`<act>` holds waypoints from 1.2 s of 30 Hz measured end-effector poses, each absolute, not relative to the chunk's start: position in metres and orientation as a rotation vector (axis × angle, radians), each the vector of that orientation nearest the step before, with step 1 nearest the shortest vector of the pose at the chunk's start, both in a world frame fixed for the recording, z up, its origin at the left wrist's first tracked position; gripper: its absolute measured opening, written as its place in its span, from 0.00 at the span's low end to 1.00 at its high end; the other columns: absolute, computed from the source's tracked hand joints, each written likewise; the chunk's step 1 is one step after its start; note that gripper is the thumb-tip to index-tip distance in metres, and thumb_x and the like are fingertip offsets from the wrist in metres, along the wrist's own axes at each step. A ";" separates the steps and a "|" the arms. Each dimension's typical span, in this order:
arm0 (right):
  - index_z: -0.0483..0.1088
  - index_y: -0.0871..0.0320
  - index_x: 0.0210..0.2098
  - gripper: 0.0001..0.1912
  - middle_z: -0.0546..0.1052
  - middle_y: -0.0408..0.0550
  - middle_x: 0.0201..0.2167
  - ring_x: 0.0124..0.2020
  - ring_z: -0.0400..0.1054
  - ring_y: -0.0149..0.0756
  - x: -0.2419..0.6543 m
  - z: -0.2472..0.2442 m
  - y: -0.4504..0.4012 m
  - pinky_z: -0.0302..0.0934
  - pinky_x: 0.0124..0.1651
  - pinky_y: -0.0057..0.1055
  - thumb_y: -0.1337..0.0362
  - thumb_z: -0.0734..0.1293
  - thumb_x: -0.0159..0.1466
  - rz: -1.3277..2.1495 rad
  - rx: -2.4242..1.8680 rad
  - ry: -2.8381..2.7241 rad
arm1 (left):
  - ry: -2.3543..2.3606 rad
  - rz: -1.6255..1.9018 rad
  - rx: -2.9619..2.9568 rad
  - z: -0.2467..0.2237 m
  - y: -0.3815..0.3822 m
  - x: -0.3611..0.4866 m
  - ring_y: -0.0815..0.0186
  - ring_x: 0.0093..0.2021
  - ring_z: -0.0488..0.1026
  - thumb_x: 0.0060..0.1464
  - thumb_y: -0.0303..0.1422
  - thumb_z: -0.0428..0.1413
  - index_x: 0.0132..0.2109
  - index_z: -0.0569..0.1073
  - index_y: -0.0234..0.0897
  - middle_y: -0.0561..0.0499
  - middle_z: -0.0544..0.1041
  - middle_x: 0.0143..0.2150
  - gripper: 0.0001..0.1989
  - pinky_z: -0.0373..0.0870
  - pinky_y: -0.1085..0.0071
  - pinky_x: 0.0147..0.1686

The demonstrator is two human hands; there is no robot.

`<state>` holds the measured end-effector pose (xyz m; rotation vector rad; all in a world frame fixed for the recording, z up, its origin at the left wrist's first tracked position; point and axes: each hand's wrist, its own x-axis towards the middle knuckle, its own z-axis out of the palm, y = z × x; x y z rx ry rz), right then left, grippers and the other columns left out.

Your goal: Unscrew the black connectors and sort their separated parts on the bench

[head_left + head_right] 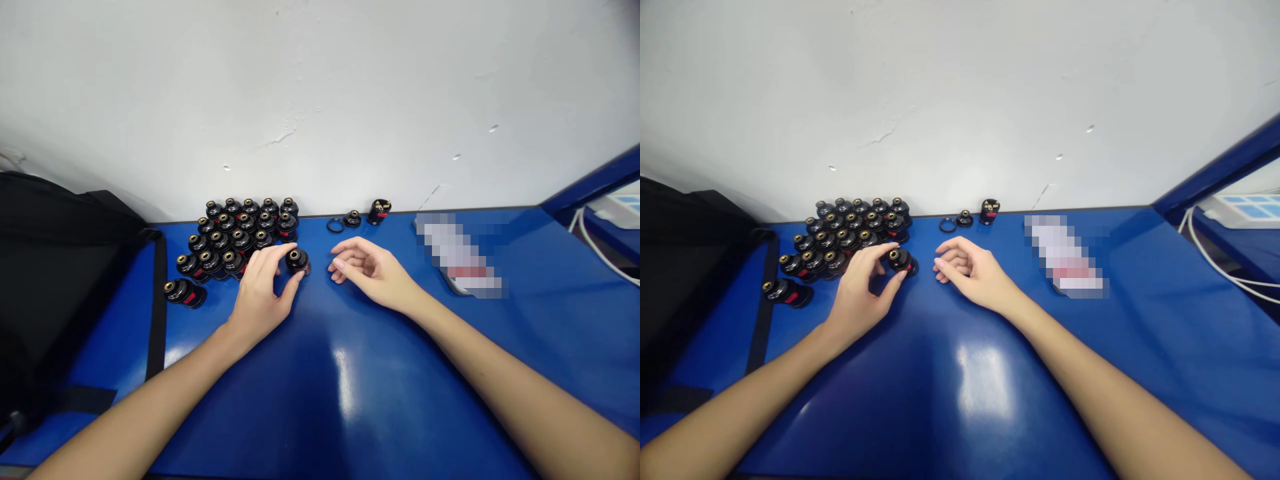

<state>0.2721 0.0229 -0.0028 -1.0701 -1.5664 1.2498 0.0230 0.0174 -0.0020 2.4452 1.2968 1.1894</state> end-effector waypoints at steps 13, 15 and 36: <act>0.70 0.56 0.49 0.21 0.82 0.51 0.38 0.37 0.82 0.41 0.273 -0.002 0.023 0.78 0.45 0.43 0.46 0.72 0.69 1.256 -1.081 -1.570 | 1.111 1.230 2.759 0.003 0.013 0.022 0.51 0.58 0.71 0.63 0.25 0.60 0.55 0.74 0.41 0.41 0.75 0.55 0.15 0.72 0.47 0.61; 0.70 0.56 0.48 0.21 0.82 0.51 0.37 0.37 0.82 0.41 0.273 -0.002 0.023 0.78 0.45 0.43 0.46 0.72 0.68 1.256 -1.084 -1.565 | 1.092 1.137 2.819 0.003 0.012 0.022 0.49 0.61 0.70 0.64 0.25 0.59 0.55 0.76 0.42 0.41 0.76 0.59 0.15 0.71 0.45 0.62; 0.71 0.55 0.50 0.13 0.82 0.53 0.43 0.40 0.81 0.42 0.273 0.003 0.018 0.78 0.48 0.44 0.54 0.69 0.72 0.936 -1.170 -1.796 | 0.927 0.931 2.861 0.002 0.011 0.021 0.45 0.74 0.62 0.66 0.26 0.58 0.63 0.71 0.37 0.34 0.69 0.70 0.20 0.68 0.39 0.69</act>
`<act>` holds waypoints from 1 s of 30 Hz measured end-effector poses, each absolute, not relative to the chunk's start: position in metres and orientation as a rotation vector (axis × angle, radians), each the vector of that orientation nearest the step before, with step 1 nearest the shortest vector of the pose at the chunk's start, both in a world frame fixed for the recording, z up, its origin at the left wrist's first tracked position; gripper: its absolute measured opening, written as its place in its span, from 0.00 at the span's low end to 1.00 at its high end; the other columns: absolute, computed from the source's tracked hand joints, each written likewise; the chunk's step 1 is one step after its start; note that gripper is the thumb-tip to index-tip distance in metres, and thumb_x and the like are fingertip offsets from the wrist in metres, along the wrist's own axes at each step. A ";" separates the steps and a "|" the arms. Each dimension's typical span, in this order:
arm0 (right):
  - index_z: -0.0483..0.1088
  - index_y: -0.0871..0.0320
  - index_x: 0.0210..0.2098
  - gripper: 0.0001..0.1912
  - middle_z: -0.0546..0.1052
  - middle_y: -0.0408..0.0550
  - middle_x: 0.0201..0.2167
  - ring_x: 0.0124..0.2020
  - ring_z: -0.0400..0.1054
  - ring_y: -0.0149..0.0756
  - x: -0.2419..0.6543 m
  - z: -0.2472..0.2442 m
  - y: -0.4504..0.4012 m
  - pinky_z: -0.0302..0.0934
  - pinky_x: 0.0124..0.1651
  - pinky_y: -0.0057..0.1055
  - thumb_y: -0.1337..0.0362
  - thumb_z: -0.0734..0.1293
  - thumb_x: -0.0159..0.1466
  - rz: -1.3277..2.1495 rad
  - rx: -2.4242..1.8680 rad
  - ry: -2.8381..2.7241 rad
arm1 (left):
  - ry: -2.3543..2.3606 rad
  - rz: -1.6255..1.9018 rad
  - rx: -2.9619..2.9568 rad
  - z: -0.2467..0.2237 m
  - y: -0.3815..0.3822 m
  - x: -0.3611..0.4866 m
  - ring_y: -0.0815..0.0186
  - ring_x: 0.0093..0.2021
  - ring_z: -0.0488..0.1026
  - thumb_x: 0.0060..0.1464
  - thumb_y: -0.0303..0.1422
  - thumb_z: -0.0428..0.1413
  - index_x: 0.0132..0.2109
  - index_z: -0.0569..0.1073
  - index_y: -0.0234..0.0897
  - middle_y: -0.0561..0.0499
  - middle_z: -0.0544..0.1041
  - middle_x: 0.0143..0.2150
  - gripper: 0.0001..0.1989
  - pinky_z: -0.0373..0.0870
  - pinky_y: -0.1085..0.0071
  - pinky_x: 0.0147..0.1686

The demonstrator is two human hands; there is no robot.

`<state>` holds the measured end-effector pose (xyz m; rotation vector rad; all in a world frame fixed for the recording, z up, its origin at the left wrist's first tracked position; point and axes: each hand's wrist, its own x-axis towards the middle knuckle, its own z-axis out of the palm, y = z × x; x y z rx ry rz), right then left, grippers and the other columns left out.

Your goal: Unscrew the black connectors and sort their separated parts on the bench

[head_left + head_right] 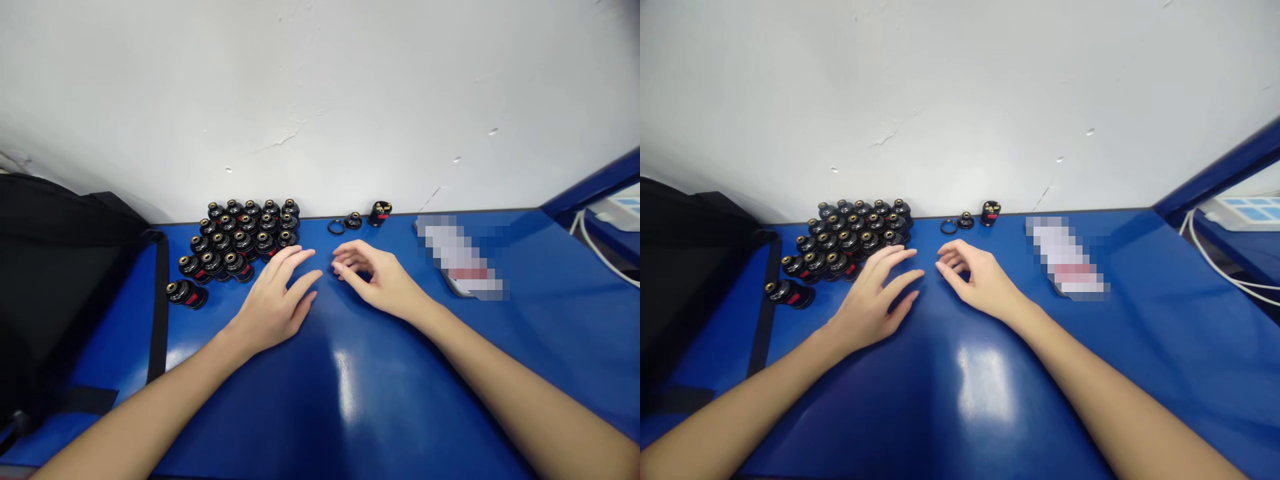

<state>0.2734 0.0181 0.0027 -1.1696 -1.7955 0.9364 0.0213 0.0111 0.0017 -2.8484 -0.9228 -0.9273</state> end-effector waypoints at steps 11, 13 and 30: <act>0.70 0.55 0.62 0.19 0.66 0.64 0.71 0.73 0.60 0.58 0.285 0.003 0.027 0.58 0.73 0.61 0.61 0.66 0.73 0.068 -1.246 -2.094 | -0.992 -0.815 -3.059 -0.006 0.013 0.019 0.45 0.79 0.53 0.70 0.31 0.56 0.69 0.66 0.35 0.32 0.60 0.77 0.24 0.63 0.39 0.73; 0.66 0.56 0.67 0.24 0.56 0.64 0.77 0.78 0.49 0.63 0.291 0.001 0.031 0.51 0.75 0.66 0.61 0.66 0.73 -0.066 -1.314 -2.097 | -1.001 -0.806 -3.049 -0.006 0.013 0.019 0.45 0.79 0.53 0.70 0.31 0.55 0.69 0.66 0.34 0.31 0.60 0.77 0.23 0.63 0.39 0.73; 0.62 0.63 0.71 0.33 0.55 0.70 0.76 0.76 0.54 0.66 0.312 -0.013 0.048 0.56 0.74 0.62 0.57 0.67 0.71 -0.074 -1.527 -1.980 | -0.943 -0.925 -3.126 -0.007 0.015 0.018 0.51 0.79 0.56 0.70 0.28 0.56 0.65 0.70 0.38 0.37 0.66 0.74 0.19 0.63 0.42 0.74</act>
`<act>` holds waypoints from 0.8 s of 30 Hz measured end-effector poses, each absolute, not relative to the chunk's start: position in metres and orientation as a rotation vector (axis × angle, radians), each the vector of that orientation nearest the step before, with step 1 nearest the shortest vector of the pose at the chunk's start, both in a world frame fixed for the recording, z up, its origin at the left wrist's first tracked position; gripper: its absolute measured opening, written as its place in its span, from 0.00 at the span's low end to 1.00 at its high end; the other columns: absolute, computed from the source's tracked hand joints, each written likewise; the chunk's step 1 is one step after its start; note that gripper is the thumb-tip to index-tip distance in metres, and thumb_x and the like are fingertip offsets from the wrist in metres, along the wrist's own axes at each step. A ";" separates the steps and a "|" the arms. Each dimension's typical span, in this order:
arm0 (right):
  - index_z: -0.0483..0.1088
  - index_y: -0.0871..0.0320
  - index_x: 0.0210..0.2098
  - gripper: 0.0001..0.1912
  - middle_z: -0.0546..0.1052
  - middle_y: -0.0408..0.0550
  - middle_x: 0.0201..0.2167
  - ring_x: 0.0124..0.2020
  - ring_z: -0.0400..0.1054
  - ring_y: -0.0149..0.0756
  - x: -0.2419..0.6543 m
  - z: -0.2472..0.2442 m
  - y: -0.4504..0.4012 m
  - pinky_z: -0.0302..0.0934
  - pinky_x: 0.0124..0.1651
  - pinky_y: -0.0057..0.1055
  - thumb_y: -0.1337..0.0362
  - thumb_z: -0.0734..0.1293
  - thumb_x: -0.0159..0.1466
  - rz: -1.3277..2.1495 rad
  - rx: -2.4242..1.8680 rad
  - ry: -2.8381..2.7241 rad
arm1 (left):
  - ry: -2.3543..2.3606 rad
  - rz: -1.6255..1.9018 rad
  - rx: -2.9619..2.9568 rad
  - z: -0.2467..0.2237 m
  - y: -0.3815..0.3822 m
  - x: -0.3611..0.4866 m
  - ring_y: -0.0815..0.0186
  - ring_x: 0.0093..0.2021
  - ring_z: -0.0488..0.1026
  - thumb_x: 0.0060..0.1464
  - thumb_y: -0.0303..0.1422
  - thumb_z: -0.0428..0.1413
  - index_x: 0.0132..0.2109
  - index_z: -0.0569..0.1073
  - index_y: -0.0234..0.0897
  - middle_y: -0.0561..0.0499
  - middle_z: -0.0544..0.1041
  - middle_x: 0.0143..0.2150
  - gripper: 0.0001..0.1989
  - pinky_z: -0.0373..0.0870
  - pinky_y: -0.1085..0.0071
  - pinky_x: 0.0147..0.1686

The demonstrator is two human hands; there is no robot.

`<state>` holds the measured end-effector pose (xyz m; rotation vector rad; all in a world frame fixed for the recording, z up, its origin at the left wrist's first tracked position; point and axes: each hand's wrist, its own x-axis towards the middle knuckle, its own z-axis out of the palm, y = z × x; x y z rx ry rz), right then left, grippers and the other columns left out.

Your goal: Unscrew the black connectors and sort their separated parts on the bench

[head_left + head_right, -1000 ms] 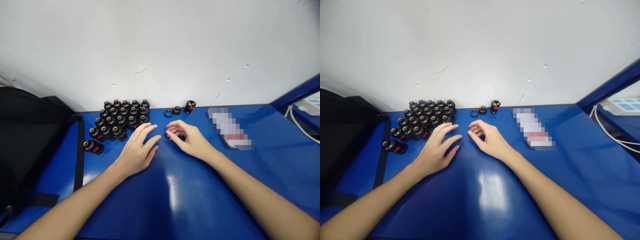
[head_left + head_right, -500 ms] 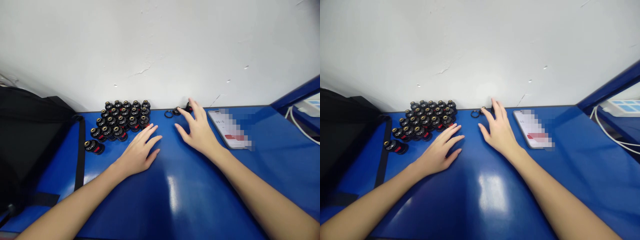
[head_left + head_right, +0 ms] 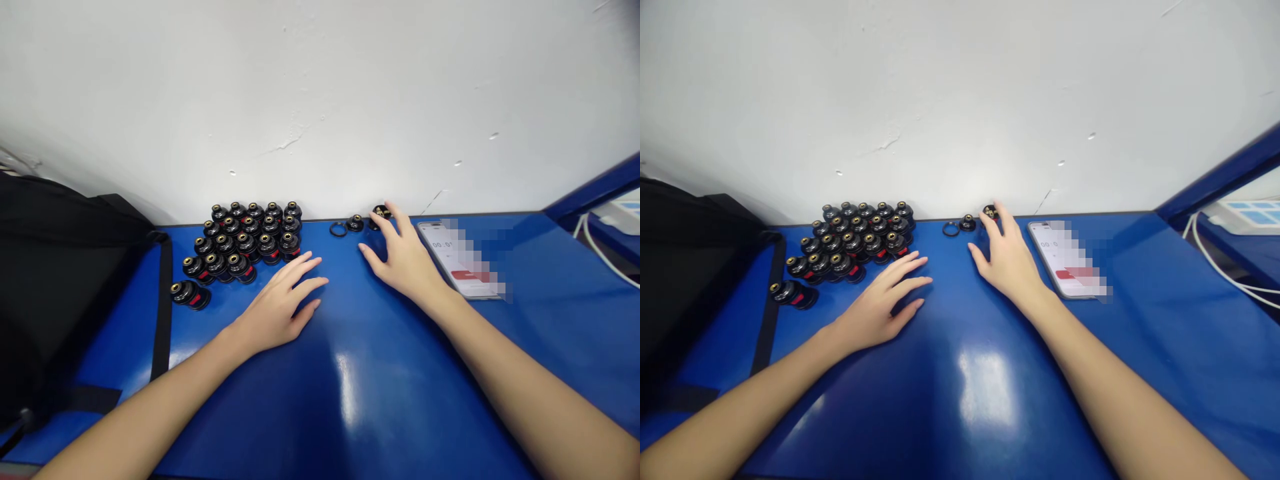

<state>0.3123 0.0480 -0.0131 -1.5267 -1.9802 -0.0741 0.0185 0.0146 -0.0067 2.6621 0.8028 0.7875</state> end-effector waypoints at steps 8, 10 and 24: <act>0.71 0.57 0.56 0.15 0.68 0.65 0.59 0.61 0.71 0.60 0.301 0.000 0.039 0.67 0.66 0.57 0.61 0.66 0.71 -0.029 -1.447 -1.927 | 0.818 0.786 2.627 -0.007 0.015 0.018 0.50 0.78 0.57 0.69 0.28 0.56 0.65 0.70 0.39 0.37 0.67 0.73 0.20 0.62 0.41 0.74; 0.71 0.55 0.50 0.09 0.70 0.62 0.53 0.56 0.73 0.56 0.297 0.002 0.037 0.69 0.64 0.55 0.65 0.64 0.72 0.006 -1.407 -1.930 | 0.828 0.788 2.612 -0.007 0.015 0.018 0.51 0.78 0.57 0.69 0.28 0.55 0.65 0.70 0.39 0.37 0.67 0.73 0.20 0.62 0.41 0.74; 0.67 0.51 0.52 0.22 0.81 0.52 0.50 0.51 0.80 0.48 0.284 -0.009 0.028 0.76 0.59 0.52 0.59 0.77 0.64 0.739 -1.161 -1.894 | 0.895 0.810 2.512 -0.009 0.017 0.018 0.51 0.76 0.61 0.70 0.30 0.55 0.69 0.66 0.41 0.39 0.69 0.72 0.23 0.63 0.41 0.74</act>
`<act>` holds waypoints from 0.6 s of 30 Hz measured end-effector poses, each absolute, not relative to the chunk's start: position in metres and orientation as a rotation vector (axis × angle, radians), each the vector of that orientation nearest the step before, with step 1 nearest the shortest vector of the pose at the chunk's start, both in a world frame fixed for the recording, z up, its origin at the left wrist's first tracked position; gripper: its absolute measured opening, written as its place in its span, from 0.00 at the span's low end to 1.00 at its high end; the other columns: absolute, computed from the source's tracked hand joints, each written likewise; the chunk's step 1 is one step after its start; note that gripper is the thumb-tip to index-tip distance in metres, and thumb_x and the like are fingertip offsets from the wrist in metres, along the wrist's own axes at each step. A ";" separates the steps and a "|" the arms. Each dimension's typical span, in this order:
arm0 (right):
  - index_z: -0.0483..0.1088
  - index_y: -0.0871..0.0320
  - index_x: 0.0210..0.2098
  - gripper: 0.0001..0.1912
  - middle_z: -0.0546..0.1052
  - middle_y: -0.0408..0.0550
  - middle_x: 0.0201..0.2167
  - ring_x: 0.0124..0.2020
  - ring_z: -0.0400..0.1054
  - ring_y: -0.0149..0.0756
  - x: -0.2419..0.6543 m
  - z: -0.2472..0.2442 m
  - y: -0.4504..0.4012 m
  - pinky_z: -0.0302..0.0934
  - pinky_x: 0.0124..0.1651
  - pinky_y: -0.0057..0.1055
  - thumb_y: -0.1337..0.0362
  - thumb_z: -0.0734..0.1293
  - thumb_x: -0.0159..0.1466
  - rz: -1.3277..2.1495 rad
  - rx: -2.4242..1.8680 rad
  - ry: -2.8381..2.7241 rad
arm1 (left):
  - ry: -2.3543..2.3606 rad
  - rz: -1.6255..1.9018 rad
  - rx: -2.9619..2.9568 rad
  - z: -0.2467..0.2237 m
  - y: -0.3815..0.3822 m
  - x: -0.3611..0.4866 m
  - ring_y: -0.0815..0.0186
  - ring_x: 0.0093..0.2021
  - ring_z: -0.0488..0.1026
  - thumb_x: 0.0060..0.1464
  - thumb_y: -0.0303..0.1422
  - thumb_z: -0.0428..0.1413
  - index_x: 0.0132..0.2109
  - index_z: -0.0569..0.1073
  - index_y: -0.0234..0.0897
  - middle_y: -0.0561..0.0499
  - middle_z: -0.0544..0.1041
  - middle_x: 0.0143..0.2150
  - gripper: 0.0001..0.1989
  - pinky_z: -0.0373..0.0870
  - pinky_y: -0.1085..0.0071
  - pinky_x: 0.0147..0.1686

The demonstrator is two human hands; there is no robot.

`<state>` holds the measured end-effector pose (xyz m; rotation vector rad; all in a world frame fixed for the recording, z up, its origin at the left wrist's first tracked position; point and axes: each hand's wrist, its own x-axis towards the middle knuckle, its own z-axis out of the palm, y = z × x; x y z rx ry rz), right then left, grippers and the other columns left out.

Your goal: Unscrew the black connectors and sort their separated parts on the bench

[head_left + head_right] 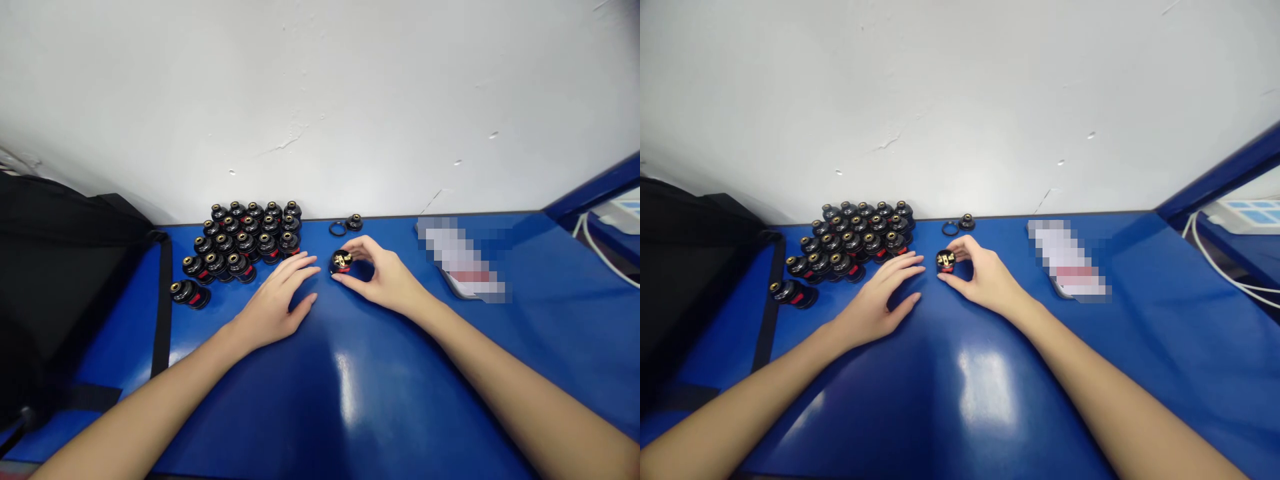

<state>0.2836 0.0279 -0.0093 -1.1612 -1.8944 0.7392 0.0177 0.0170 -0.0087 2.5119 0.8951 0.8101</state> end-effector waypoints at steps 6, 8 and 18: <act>0.71 0.53 0.48 0.16 0.83 0.51 0.48 0.49 0.81 0.46 0.283 -0.006 0.026 0.76 0.58 0.48 0.58 0.77 0.65 0.807 -1.099 -1.851 | 0.895 0.850 2.479 -0.009 0.018 0.018 0.52 0.75 0.64 0.69 0.31 0.56 0.70 0.64 0.40 0.39 0.70 0.71 0.25 0.64 0.43 0.74; 0.74 0.53 0.52 0.16 0.82 0.51 0.48 0.48 0.81 0.45 0.283 -0.003 0.025 0.76 0.57 0.46 0.58 0.75 0.67 0.779 -1.051 -1.895 | 0.912 0.866 2.467 -0.010 0.018 0.018 0.52 0.74 0.65 0.69 0.31 0.57 0.71 0.63 0.40 0.38 0.71 0.70 0.27 0.65 0.44 0.73; 0.78 0.54 0.53 0.16 0.82 0.48 0.42 0.40 0.76 0.39 0.278 0.010 0.019 0.72 0.47 0.38 0.57 0.74 0.68 0.789 -0.970 -2.135 | 0.845 0.953 2.423 -0.008 0.020 0.017 0.56 0.62 0.74 0.68 0.31 0.61 0.66 0.68 0.42 0.42 0.77 0.60 0.22 0.74 0.52 0.64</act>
